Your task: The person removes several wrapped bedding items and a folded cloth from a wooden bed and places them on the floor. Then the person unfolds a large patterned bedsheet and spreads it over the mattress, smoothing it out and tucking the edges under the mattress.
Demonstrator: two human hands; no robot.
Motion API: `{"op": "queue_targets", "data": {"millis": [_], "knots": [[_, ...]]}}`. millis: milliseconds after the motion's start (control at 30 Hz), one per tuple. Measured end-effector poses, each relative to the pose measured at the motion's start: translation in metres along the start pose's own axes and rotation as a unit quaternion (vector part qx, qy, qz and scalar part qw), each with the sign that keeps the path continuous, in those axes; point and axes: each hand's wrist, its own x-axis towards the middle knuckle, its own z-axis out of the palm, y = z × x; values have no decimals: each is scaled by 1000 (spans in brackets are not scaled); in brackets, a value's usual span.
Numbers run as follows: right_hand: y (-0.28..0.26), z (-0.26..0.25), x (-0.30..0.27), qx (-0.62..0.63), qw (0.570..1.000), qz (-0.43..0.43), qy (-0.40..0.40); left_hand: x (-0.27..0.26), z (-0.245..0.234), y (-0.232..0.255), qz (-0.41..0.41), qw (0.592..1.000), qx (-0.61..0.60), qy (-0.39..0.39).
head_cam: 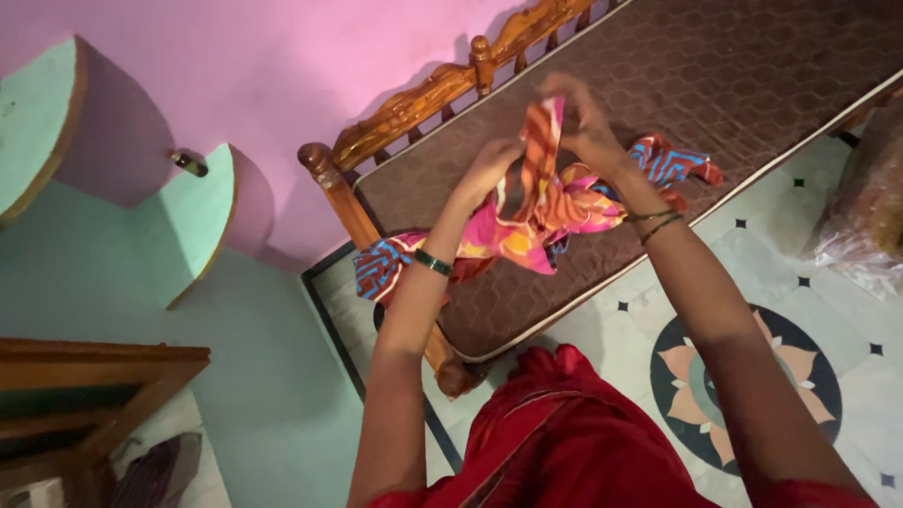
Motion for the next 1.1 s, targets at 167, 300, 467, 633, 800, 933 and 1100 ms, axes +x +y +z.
{"op": "queue_targets", "data": {"millis": [167, 300, 467, 633, 800, 933, 1100], "knots": [[32, 3, 5, -62, 993, 60, 74, -54, 34, 68, 76, 926, 279, 242], [26, 27, 6, 74, 986, 81, 125, -83, 73, 75, 194, 884, 347, 246], [-8, 26, 12, 64, 984, 29, 165, -70, 42, -21, 73, 822, 521, 219], [-18, -41, -7, -149, 957, -91, 233, -73, -70, -94, -172, 761, 584, 224], [-28, -86, -23, -72, 968, -77, 226, -87, -148, -104, -83, 885, 265, 374], [-16, -95, -30, -260, 942, 0, 214, -67, -158, -67, -44, 913, -153, 374], [32, -140, -47, -659, 747, -40, 85, -89, -134, 58, 154, 883, 293, 331]]}}
